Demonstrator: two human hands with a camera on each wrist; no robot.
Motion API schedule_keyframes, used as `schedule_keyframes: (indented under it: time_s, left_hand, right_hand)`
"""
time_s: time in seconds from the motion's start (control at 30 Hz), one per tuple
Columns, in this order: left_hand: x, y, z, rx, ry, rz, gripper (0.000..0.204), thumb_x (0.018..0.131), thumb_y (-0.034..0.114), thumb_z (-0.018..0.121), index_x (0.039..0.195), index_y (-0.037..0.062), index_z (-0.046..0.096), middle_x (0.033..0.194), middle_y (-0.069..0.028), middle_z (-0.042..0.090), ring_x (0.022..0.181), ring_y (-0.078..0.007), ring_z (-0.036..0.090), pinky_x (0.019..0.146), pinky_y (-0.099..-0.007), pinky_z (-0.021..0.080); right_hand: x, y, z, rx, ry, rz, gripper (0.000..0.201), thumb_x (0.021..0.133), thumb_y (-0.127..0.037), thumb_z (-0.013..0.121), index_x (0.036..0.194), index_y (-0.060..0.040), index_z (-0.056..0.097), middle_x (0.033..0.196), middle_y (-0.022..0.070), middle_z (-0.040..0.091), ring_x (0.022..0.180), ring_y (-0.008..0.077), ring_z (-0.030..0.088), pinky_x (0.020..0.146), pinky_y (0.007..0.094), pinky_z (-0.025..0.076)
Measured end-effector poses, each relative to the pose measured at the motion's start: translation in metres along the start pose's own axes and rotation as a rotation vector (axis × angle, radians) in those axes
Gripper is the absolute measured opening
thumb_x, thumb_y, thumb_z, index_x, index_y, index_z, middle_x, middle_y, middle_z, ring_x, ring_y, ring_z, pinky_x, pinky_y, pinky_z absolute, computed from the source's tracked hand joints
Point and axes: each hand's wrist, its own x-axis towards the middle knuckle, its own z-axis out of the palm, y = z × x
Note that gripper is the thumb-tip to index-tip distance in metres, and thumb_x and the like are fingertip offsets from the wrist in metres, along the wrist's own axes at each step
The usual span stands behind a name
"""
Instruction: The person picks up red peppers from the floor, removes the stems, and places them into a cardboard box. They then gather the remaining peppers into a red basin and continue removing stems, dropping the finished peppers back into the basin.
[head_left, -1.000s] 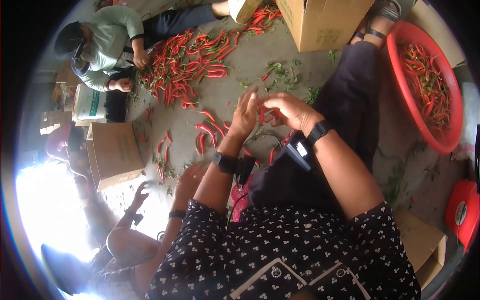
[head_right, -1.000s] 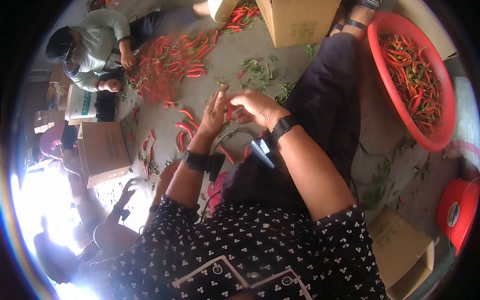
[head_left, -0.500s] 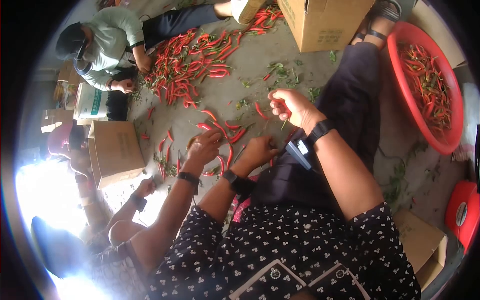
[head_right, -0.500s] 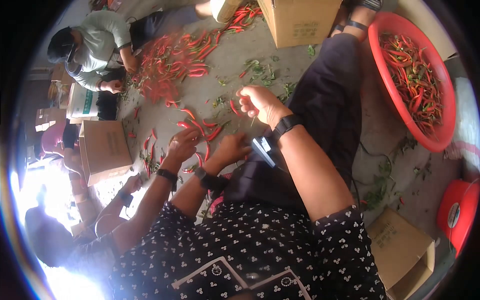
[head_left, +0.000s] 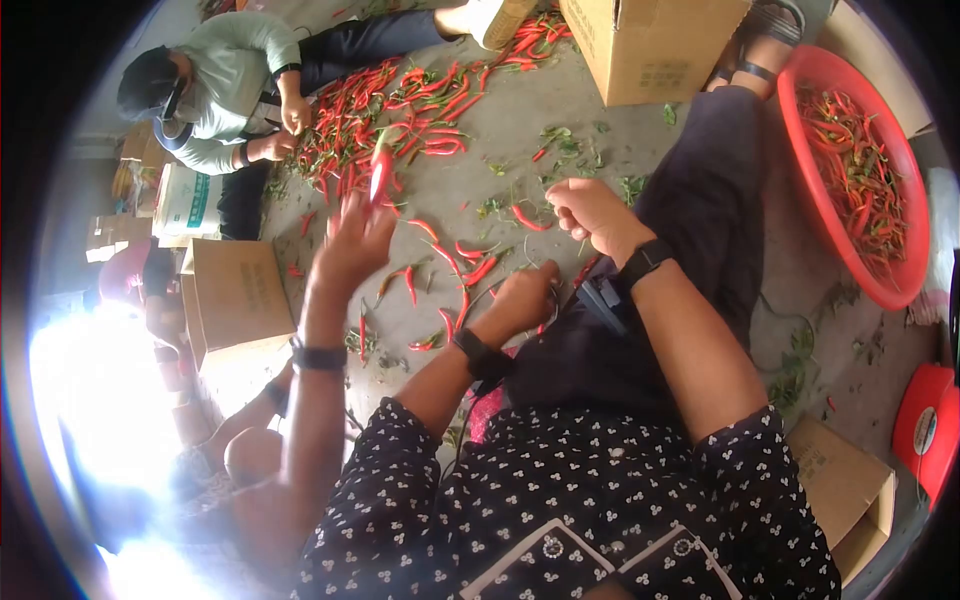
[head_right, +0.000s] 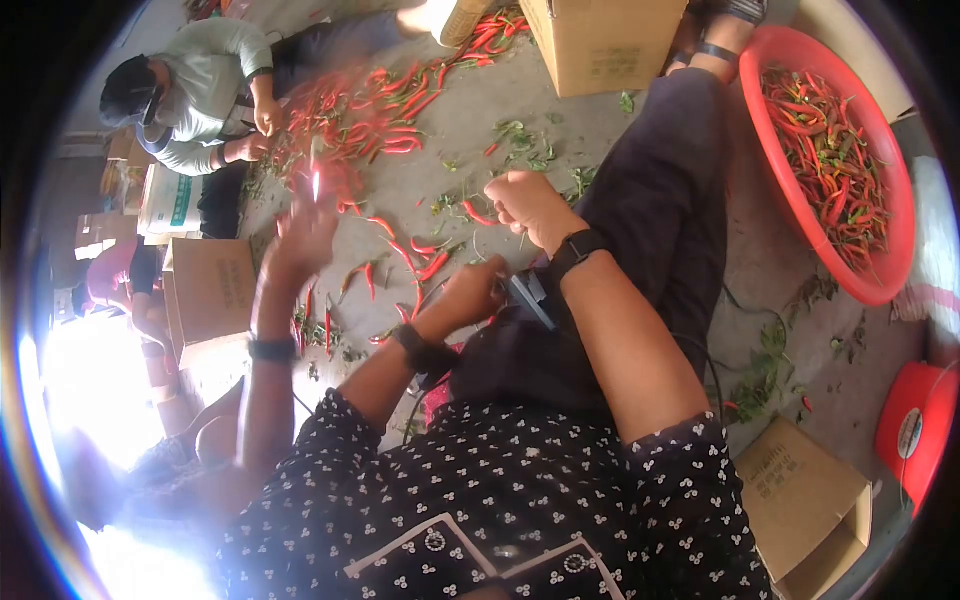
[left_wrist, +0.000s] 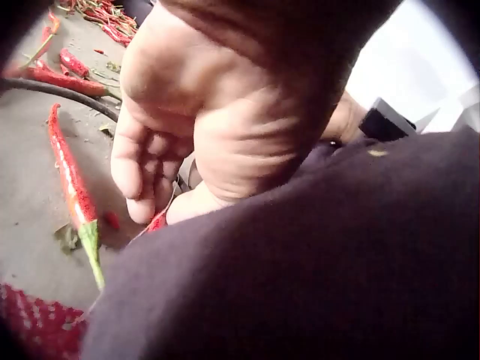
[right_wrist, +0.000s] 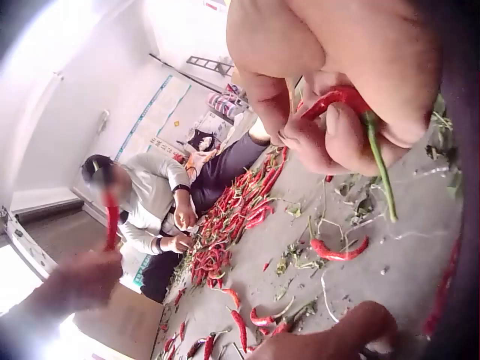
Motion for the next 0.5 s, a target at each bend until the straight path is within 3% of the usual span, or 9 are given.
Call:
schedule_keyframes:
  time_s: [0.17, 0.2, 0.23, 0.3, 0.33, 0.43, 0.47, 0.5]
  left_hand:
    - [0.019, -0.022, -0.040, -0.505, -0.075, -0.169, 0.031, 0.065, 0.011, 0.062, 0.093, 0.0027, 0.051, 0.063, -0.0191, 0.060, 0.052, -0.0304, 0.060, 0.049, -0.0348, 0.049]
    - [0.015, -0.012, -0.049, -0.432, -0.103, -0.205, 0.027, 0.069, 0.020, 0.064, 0.087, 0.0016, 0.055, 0.060, -0.0139, 0.058, 0.058, -0.0265, 0.060, 0.054, -0.0351, 0.047]
    - [0.016, -0.014, -0.043, -0.431, -0.097, -0.208, 0.027, 0.069, 0.020, 0.064, 0.087, 0.0016, 0.055, 0.060, -0.0139, 0.058, 0.058, -0.0265, 0.060, 0.054, -0.0351, 0.047]
    - [0.019, -0.018, -0.017, 0.286, -0.210, 0.084, 0.029, 0.070, 0.030, 0.063, 0.075, 0.0022, 0.061, 0.063, -0.0155, 0.059, 0.059, -0.0310, 0.059, 0.057, -0.0382, 0.047]
    - [0.014, -0.011, -0.004, 0.409, -0.274, -0.022, 0.033, 0.065, 0.036, 0.063, 0.078, 0.0054, 0.066, 0.069, -0.0148, 0.062, 0.066, -0.0329, 0.061, 0.064, -0.0414, 0.049]
    - [0.016, -0.014, 0.014, 0.350, -0.227, 0.019, 0.032, 0.064, 0.034, 0.063, 0.081, 0.0065, 0.066, 0.071, -0.0168, 0.062, 0.067, -0.0345, 0.061, 0.064, -0.0424, 0.049]
    - [0.018, -0.030, 0.011, 0.199, -0.233, 0.150, 0.027, 0.073, 0.031, 0.059, 0.073, 0.0044, 0.063, 0.068, -0.0144, 0.062, 0.062, -0.0277, 0.060, 0.056, -0.0393, 0.046]
    - [0.019, -0.034, -0.004, 0.199, -0.227, 0.151, 0.027, 0.073, 0.031, 0.059, 0.073, 0.0044, 0.063, 0.068, -0.0144, 0.062, 0.062, -0.0277, 0.060, 0.056, -0.0393, 0.046]
  right_hand:
    - [-0.012, -0.006, 0.007, -0.020, 0.053, -0.001, 0.008, 0.080, -0.013, 0.055, 0.080, -0.0055, 0.055, 0.063, -0.0007, 0.045, 0.050, 0.0069, 0.041, 0.038, 0.0197, 0.025]
    - [-0.010, -0.007, 0.008, -0.021, 0.064, 0.003, 0.008, 0.080, -0.013, 0.055, 0.080, -0.0055, 0.054, 0.062, -0.0008, 0.045, 0.049, 0.0070, 0.040, 0.038, 0.0201, 0.025]
    - [-0.008, -0.007, 0.009, -0.019, 0.077, 0.006, 0.008, 0.080, -0.013, 0.055, 0.080, -0.0055, 0.054, 0.062, -0.0008, 0.044, 0.049, 0.0071, 0.039, 0.038, 0.0206, 0.024]
    - [-0.001, -0.002, 0.004, -0.022, 0.046, 0.000, 0.008, 0.080, -0.014, 0.055, 0.080, -0.0056, 0.054, 0.063, -0.0010, 0.044, 0.049, 0.0071, 0.039, 0.039, 0.0208, 0.024]
    - [-0.001, -0.002, 0.003, -0.025, 0.022, -0.005, 0.008, 0.080, -0.014, 0.054, 0.080, -0.0058, 0.054, 0.063, -0.0013, 0.044, 0.049, 0.0072, 0.038, 0.039, 0.0211, 0.024]
    - [-0.009, -0.005, 0.004, 0.002, 0.072, -0.032, 0.008, 0.080, -0.015, 0.055, 0.080, -0.0062, 0.054, 0.063, -0.0021, 0.043, 0.050, 0.0073, 0.038, 0.040, 0.0213, 0.025]
    - [-0.014, -0.008, 0.005, 0.004, 0.085, -0.021, 0.009, 0.080, -0.014, 0.055, 0.081, -0.0057, 0.055, 0.063, -0.0024, 0.044, 0.052, 0.0073, 0.039, 0.041, 0.0209, 0.025]
    - [-0.015, -0.009, 0.005, -0.001, 0.083, -0.024, 0.009, 0.080, -0.014, 0.055, 0.081, -0.0057, 0.055, 0.063, -0.0024, 0.044, 0.052, 0.0073, 0.039, 0.041, 0.0209, 0.025]
